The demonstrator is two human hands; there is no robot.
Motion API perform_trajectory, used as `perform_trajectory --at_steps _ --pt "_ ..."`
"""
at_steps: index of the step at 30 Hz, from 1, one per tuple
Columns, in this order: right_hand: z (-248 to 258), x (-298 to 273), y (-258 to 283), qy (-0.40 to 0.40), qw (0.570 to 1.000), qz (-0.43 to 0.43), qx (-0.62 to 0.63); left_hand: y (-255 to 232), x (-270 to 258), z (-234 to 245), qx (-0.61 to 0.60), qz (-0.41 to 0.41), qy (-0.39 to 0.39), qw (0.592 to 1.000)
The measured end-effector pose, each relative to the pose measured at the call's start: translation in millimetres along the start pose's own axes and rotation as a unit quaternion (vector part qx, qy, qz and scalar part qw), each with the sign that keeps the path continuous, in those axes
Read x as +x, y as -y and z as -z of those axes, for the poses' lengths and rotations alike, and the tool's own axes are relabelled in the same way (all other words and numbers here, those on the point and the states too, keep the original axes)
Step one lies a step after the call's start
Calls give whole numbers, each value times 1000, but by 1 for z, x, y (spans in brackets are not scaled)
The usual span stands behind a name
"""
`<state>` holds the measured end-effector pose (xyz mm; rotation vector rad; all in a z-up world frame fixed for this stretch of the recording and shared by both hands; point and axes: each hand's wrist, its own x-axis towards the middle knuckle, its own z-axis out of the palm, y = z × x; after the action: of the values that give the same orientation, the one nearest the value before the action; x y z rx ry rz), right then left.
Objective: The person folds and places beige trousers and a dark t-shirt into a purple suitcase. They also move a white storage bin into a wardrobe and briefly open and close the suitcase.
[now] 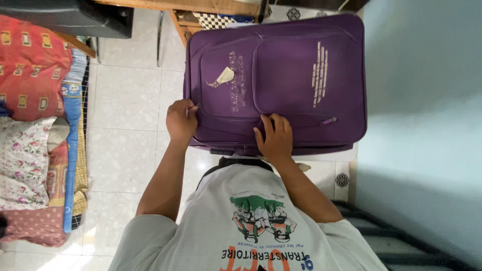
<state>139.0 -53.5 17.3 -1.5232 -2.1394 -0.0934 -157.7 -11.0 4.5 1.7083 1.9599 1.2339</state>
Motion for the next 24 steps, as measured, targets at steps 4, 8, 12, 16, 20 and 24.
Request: perform_trajectory --at_steps 4,8,12,16,20,24 --pt "4 2 1 21 1000 -3 14 4 6 -9 -40 89 -1 995" --pt "7 6 1 23 998 -17 49 16 13 -15 -42 112 -14 993" --pt "8 9 -1 6 998 -13 64 24 47 -33 -69 121 -26 990" --pt "1 12 3 -27 997 -22 71 41 88 -46 -49 92 -12 995" --pt "1 19 22 -71 995 -60 46 58 123 -62 -85 13 2 996" --pt "-11 40 83 -148 986 -79 -22 70 167 -73 -132 -72 39 988"
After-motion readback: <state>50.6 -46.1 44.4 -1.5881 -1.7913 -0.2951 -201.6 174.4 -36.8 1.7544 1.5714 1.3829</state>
